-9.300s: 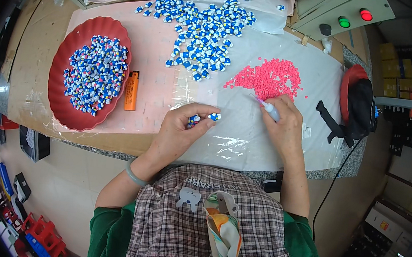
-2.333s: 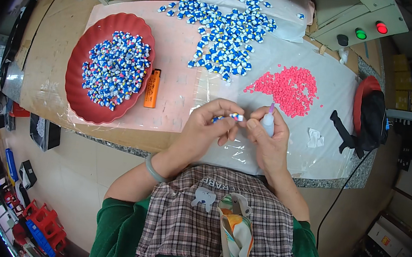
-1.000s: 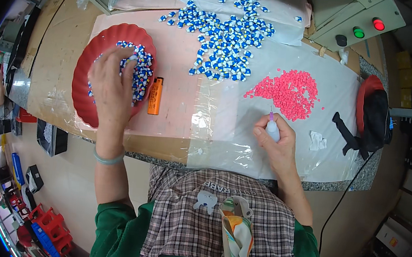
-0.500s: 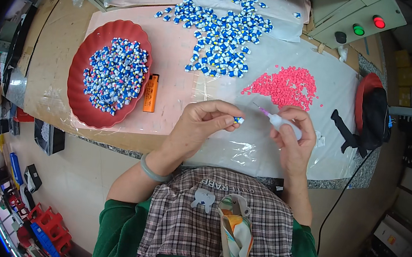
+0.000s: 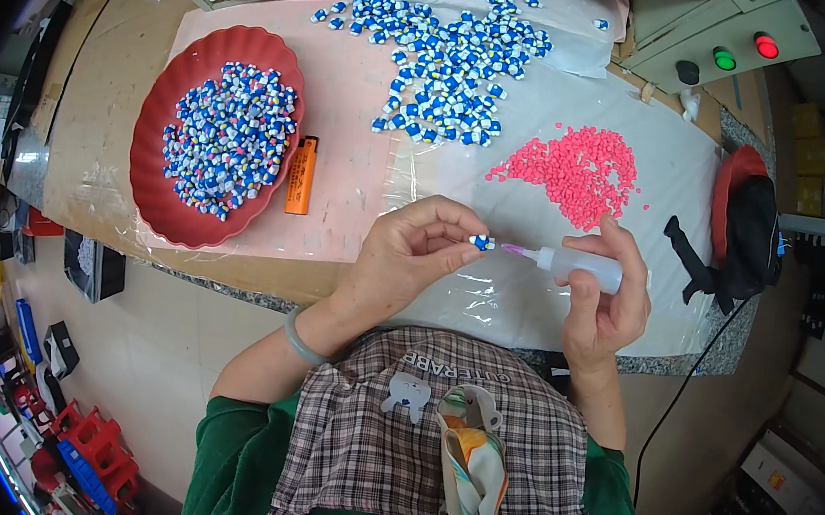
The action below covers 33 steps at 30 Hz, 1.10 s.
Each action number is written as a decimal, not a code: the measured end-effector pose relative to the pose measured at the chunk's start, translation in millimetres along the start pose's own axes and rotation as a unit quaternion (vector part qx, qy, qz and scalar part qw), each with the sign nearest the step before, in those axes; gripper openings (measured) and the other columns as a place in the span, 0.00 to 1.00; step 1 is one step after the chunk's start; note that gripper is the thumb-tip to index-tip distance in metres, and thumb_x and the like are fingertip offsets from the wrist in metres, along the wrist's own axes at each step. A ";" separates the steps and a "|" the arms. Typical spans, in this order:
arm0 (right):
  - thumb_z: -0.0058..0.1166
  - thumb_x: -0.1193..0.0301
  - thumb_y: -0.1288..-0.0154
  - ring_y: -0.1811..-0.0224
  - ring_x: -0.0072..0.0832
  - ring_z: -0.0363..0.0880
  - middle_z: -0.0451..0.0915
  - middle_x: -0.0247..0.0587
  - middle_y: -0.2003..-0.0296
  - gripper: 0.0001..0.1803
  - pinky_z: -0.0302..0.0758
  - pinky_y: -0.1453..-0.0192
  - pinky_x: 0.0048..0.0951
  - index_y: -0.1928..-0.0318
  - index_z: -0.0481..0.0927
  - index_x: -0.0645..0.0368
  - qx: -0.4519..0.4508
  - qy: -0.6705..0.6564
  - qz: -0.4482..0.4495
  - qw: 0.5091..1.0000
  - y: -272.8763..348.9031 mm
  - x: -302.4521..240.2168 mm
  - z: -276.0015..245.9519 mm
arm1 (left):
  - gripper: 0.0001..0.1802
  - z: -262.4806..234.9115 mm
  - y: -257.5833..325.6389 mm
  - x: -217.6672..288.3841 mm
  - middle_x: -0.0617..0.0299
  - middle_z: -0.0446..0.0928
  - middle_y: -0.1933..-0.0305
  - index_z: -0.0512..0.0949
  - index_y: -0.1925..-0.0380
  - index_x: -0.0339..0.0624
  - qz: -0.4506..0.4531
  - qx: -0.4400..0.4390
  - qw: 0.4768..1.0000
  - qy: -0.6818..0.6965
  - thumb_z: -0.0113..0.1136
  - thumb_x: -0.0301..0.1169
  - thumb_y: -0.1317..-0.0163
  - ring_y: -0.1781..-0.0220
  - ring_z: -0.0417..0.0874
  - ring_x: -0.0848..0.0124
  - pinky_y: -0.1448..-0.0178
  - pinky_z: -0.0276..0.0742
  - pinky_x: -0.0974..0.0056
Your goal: Applying glue to small blue components and organizing them on a workstation.
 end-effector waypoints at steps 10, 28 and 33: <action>0.62 0.67 0.37 0.65 0.35 0.84 0.81 0.52 0.56 0.26 0.80 0.64 0.28 0.44 0.72 0.71 -0.016 0.031 -0.015 0.999 0.9 -8.9 1.1 | 0.12 0.3 0.3 -0.1 0.59 0.75 0.51 0.76 0.55 0.31 0.001 -0.006 1.000 -0.001 0.60 0.16 0.39 0.49 0.79 0.74 0.42 0.77 0.69; 0.58 0.73 0.36 0.72 0.22 0.76 0.80 0.44 0.63 0.19 0.68 0.76 0.20 0.47 0.71 0.65 0.055 -0.255 0.189 0.947 -3.7 24.1 0.5 | 0.11 -6.5 -1.5 -5.5 0.59 0.78 0.54 0.76 0.56 0.31 -0.008 -0.005 1.000 -0.004 0.60 0.17 0.38 0.51 0.80 0.74 0.43 0.77 0.70; 0.60 0.80 0.43 0.65 0.25 0.79 0.75 0.37 0.64 0.17 0.76 0.64 0.27 0.55 0.70 0.60 -0.008 -0.357 0.315 0.879 -6.7 51.4 12.5 | 0.10 -12.0 1.4 -7.7 0.59 0.78 0.55 0.76 0.57 0.31 -0.016 0.005 1.000 -0.002 0.60 0.17 0.39 0.51 0.81 0.74 0.44 0.78 0.70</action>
Point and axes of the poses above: each hand's wrist, its own y-axis away from the middle knuckle, its own z-axis out of the palm, x = y × z, the point moved 4 cm from there along -y, towards the middle knuckle
